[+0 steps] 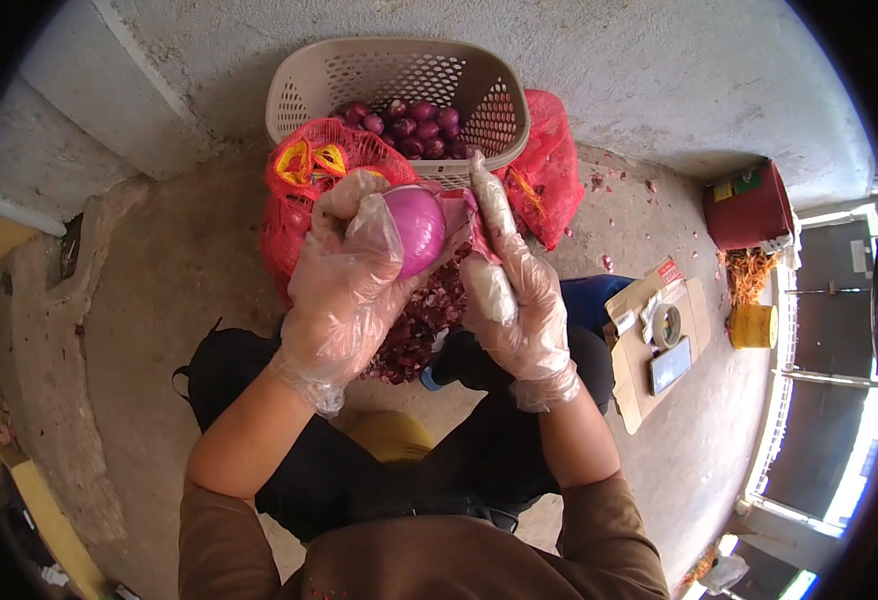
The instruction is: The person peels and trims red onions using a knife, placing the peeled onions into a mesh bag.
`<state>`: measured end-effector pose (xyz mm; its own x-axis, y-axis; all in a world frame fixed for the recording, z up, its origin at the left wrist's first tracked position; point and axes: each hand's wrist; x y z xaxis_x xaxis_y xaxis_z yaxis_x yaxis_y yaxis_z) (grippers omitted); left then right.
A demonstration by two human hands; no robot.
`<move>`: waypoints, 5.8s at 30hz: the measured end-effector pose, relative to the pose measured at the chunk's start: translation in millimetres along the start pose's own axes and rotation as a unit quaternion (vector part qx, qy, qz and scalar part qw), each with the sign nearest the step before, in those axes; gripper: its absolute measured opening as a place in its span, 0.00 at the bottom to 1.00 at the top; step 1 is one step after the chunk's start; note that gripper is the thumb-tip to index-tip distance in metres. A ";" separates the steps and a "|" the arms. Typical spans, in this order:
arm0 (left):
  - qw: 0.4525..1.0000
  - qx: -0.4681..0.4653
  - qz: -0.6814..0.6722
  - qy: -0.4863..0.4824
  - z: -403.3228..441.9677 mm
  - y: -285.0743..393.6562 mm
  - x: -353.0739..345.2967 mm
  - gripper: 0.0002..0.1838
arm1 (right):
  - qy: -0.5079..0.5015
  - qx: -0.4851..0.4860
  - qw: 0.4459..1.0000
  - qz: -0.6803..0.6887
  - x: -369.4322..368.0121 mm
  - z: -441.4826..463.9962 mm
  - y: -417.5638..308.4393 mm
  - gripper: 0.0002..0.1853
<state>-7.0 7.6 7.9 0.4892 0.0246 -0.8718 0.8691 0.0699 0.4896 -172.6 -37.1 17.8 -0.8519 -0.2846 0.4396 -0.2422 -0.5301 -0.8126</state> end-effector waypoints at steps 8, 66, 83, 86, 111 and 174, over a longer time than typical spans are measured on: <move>0.998 0.032 -0.047 -0.022 3.5 9.6 0.5 0.38 | -0.065 0.019 0.998 0.018 5.4 -1.8 4.1 0.44; 0.994 0.014 0.071 -0.085 12.6 0.2 1.2 0.35 | -0.018 -0.101 0.989 0.102 -3.1 -6.7 -3.5 0.27; 0.988 0.094 0.104 -0.060 9.9 17.3 9.9 0.28 | -0.120 -0.182 0.962 0.164 14.3 -3.9 -20.1 0.27; 0.988 0.117 0.091 -0.043 8.8 20.4 13.7 0.27 | -0.150 -0.211 0.948 0.186 18.5 -3.0 -21.6 0.28; 0.985 -0.033 0.166 -0.017 9.9 -11.5 6.7 0.32 | -0.090 -0.249 0.939 0.217 -1.9 -10.8 -9.5 0.27; 0.863 -0.237 0.427 -0.126 16.7 -0.6 13.8 0.37 | -0.195 -0.137 0.969 0.062 30.5 1.9 -19.8 0.32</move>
<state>0.5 -8.8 -4.2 0.9892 0.0558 -0.1356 0.0850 0.5353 0.8404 -192.9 -36.9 48.0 -0.6548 -0.6414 0.3999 -0.3096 -0.2550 -0.9160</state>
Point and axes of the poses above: each hand's wrist, its own z-axis towards the middle knuckle, its own x-axis out of the back of the hand, y = z × x, and after that the axes turned 5 degrees about -z, right-handed
